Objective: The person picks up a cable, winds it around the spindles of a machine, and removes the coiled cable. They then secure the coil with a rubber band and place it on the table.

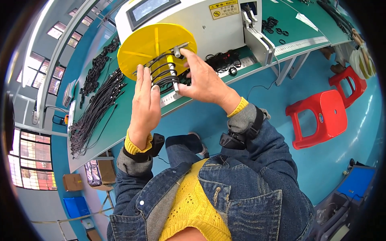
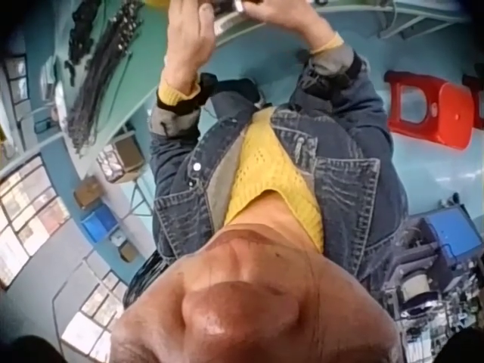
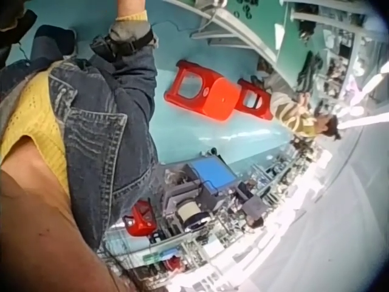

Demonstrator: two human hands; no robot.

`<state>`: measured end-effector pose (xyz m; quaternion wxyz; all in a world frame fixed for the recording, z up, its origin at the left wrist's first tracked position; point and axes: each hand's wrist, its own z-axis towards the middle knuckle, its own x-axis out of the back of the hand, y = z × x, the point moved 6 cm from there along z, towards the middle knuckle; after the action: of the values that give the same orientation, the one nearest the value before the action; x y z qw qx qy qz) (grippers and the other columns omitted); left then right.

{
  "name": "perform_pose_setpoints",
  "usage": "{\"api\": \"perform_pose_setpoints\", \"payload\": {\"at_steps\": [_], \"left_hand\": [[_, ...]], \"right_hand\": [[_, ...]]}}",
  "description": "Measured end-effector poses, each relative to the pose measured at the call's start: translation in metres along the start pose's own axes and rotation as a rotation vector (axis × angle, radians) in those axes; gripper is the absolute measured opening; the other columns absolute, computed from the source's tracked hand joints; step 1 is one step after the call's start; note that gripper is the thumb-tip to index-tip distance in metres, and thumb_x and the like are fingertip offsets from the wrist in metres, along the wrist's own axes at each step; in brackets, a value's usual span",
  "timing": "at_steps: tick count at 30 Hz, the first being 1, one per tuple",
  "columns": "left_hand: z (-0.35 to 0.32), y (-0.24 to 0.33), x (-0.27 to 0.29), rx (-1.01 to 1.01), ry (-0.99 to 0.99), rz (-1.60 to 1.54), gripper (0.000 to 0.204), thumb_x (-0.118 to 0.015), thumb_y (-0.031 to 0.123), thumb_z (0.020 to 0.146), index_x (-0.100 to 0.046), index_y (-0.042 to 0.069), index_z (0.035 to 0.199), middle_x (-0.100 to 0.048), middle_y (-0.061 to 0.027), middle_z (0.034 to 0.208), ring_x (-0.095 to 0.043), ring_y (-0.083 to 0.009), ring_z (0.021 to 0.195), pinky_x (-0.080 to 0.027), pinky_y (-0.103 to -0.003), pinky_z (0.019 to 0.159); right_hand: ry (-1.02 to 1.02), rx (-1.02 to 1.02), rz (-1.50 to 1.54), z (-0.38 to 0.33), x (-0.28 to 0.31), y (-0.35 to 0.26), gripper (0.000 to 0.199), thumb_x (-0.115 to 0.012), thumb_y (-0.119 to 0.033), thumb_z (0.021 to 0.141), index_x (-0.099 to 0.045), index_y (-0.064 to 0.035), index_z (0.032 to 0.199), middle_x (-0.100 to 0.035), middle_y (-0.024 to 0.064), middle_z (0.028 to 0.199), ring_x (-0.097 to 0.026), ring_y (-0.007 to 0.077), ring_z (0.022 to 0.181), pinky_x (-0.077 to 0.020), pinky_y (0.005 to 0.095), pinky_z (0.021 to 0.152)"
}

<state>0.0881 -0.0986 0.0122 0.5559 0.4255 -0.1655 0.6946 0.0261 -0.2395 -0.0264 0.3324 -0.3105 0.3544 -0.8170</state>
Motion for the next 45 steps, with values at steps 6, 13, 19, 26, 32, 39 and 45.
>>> {"api": "perform_pose_setpoints", "payload": {"at_steps": [6, 13, 19, 26, 32, 39, 45], "left_hand": [[0.003, -0.003, -0.006, -0.006, -0.045, -0.144, 0.052, -0.045, 0.009, 0.084, -0.027, -0.014, 0.128, -0.035, -0.0344, 0.123, -0.038, -0.0428, 0.116, -0.031, -0.042, 0.097], [0.003, 0.0, -0.004, 0.005, -0.014, -0.128, 0.043, -0.049, 0.008, 0.082, -0.037, -0.01, 0.119, -0.047, -0.0258, 0.099, -0.049, -0.0382, 0.09, -0.041, -0.042, 0.08], [0.009, 0.014, -0.005, -0.135, 0.027, -0.013, 0.029, -0.054, 0.01, 0.081, -0.046, -0.005, 0.105, -0.051, -0.0197, 0.087, -0.052, -0.0373, 0.075, -0.044, -0.042, 0.067], [0.012, 0.017, -0.006, -0.084, -0.107, 0.041, 0.018, -0.055, 0.012, 0.081, -0.047, 0.0, 0.091, -0.052, -0.017, 0.079, -0.053, -0.0365, 0.067, -0.043, -0.044, 0.06], [-0.026, 0.054, 0.003, -0.048, -0.107, 0.109, 0.017, -0.054, 0.014, 0.082, -0.045, 0.0, 0.086, -0.052, -0.0171, 0.077, -0.053, -0.0364, 0.068, -0.044, -0.043, 0.059], [-0.09, 0.026, -0.044, 0.295, -0.446, -0.019, 0.024, -0.054, 0.021, 0.086, -0.049, -0.002, 0.092, -0.055, -0.0141, 0.079, -0.057, -0.0305, 0.073, -0.047, -0.038, 0.059], [-0.121, -0.015, -0.094, 1.024, -0.595, -1.498, 0.038, -0.053, 0.033, 0.089, -0.052, -0.001, 0.105, -0.059, -0.0105, 0.089, -0.058, -0.0173, 0.081, -0.051, -0.033, 0.059]], "right_hand": [[-0.022, 0.144, -0.014, 0.005, -0.007, 0.009, 0.077, -0.061, -0.007, 0.065, -0.026, -0.0015, 0.134, -0.05, 0.0167, 0.106, -0.058, 0.0236, 0.087, -0.048, 0.0319, 0.081], [-0.019, 0.089, 0.035, -0.011, -0.026, -0.003, 0.067, -0.058, -0.001, 0.07, -0.029, 0.002, 0.131, -0.054, 0.0186, 0.103, -0.059, 0.0288, 0.087, -0.0478, 0.0346, 0.079], [0.219, 0.115, -0.087, -0.013, -0.03, -0.011, 0.049, -0.057, -0.002, 0.076, -0.037, 0.0043, 0.12, -0.058, 0.0227, 0.088, -0.059, 0.0377, 0.08, -0.0478, 0.0389, 0.069], [0.172, -0.044, -0.093, -0.017, -0.029, -0.012, 0.035, -0.059, -0.004, 0.076, -0.042, 0.0034, 0.105, -0.058, 0.0244, 0.082, -0.057, 0.0408, 0.075, -0.0463, 0.0422, 0.062], [0.128, -0.024, -0.13, -0.051, -0.025, -0.034, 0.026, -0.058, -0.003, 0.075, -0.043, 0.0017, 0.096, -0.056, 0.0219, 0.07, -0.056, 0.041, 0.068, -0.0446, 0.0441, 0.056], [-0.271, -0.095, -0.289, -0.099, -0.052, 0.03, 0.018, -0.053, -0.009, 0.078, -0.041, 0.0018, 0.087, -0.055, 0.0229, 0.062, -0.056, 0.0411, 0.063, -0.0434, 0.0469, 0.053], [-0.364, -0.1, -0.099, -0.109, -0.066, 0.031, 0.017, -0.051, -0.012, 0.079, -0.042, 0.0025, 0.082, -0.056, 0.0235, 0.063, -0.057, 0.0411, 0.065, -0.043, 0.0485, 0.055]]}}
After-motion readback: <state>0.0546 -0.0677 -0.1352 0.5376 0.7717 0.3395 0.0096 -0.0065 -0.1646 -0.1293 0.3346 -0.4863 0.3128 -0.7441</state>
